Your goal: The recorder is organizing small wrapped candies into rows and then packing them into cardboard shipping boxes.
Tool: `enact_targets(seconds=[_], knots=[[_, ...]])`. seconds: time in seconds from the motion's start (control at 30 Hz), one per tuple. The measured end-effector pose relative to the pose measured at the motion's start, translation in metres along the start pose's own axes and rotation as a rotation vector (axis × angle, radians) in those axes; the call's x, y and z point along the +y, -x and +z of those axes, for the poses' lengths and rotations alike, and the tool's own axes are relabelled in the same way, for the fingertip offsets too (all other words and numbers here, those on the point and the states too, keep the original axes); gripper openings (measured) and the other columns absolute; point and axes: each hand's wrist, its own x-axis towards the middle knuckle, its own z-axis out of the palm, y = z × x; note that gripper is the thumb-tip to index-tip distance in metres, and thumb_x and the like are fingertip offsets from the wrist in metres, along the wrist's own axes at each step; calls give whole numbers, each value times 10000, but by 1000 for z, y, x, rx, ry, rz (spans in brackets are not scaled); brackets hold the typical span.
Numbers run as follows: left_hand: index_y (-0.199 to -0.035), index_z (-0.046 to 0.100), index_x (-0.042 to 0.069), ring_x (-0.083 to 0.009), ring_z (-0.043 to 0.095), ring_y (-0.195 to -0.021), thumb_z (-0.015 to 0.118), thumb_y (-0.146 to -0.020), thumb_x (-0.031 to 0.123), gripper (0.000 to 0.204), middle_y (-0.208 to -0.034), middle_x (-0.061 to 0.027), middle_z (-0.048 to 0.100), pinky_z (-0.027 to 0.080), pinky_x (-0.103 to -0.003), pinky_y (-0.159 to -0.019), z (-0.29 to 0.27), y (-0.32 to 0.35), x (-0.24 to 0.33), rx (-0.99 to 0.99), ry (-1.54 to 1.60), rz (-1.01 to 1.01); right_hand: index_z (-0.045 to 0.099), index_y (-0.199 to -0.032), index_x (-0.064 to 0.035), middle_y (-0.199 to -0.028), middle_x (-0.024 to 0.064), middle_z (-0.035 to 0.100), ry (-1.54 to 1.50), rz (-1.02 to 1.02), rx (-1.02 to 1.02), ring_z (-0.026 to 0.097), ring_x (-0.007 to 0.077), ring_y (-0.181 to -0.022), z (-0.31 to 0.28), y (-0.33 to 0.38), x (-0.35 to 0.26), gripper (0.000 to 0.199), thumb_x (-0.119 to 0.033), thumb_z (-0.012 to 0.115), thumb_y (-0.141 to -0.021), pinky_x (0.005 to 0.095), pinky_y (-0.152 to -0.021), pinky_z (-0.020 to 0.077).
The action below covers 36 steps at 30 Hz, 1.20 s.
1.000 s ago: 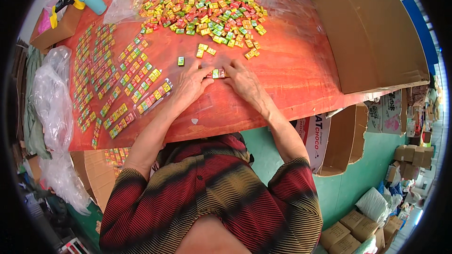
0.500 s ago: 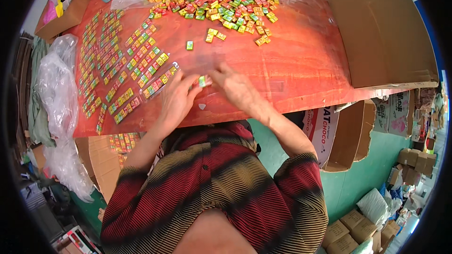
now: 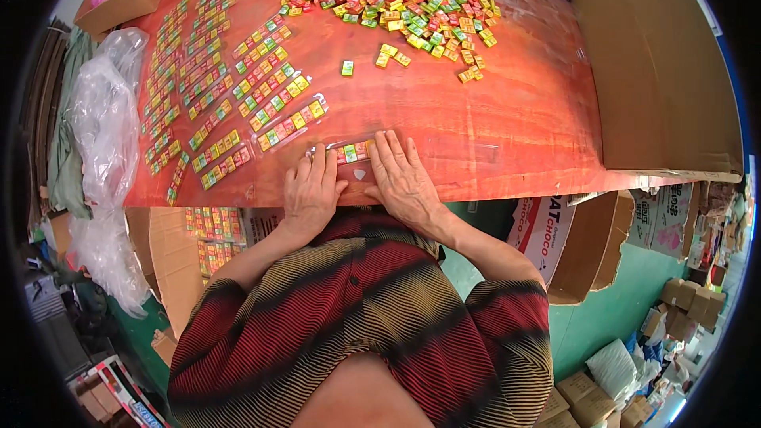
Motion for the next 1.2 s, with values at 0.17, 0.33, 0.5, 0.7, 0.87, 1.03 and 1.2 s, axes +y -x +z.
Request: enact_targets(seconds=[0.17, 0.33, 0.5, 0.7, 0.87, 1.03, 1.2], knots=[[-1158, 434, -27, -312, 420, -1042, 604, -699, 297, 586, -1205, -188, 414, 352, -413, -792, -2, 2, 2, -56, 30, -23, 298, -1250, 62, -1331, 215, 252, 98, -12, -6, 226, 339, -1252, 2, 1, 0, 712, -420, 504, -767, 501, -1009, 129], [-1224, 346, -37, -357, 304, -1185, 615, -693, 286, 677, -1283, -201, 316, 279, -479, -931, -4, 1, 0, -103, 219, 64, 298, -1256, 51, -1336, 203, 250, 48, 32, -59, 221, 331, -1256, -7, 1, -5, 737, -438, 518, -751, 514, -1004, 127], [-1237, 332, -23, -349, 276, -1210, 584, -720, 330, 675, -1295, -201, 298, 246, -482, -965, -7, 1, -4, -202, 312, 66, 399, -1202, 4, -1275, 187, 349, 26, 16, 25, 316, 319, -1202, -10, -3, -6, 622, -389, 551, -746, 500, -977, 207], [-1168, 439, 20, -356, 394, -1090, 594, -732, 224, 505, -1188, -209, 394, 322, -445, -904, -20, -20, -7, -63, 306, 20, 541, -994, -55, -1024, 125, 525, -109, 74, 383, 514, 310, -897, -20, -62, 49, 275, -128, 582, -732, 377, -700, 449], [-1149, 438, 0, -324, 472, -840, 549, -731, 87, 441, -954, -174, 447, 407, -408, -710, -8, -100, -18, 181, 241, -76, 537, -965, -62, -926, 122, 519, 15, 222, 416, 514, 302, -813, -7, -119, 80, 241, -141, 567, -740, 386, -662, 452], [-993, 500, -28, -335, 501, -806, 469, -753, 55, 256, -889, -189, 461, 441, -411, -659, 30, -154, -39, 12, 164, -37, 547, -953, -78, -906, 109, 514, -14, 197, 378, 512, 299, -820, -3, -114, 83, 219, -154, 561, -749, 391, -660, 451], [-811, 528, -28, -352, 522, -771, 491, -750, 58, 112, -848, -197, 476, 449, -426, -643, 43, -157, -36, -98, 195, -16, 561, -938, -86, -903, 135, 514, -114, 225, 388, 524, 314, -830, -6, -81, 99, 202, -152, 559, -747, 395, -671, 461]])
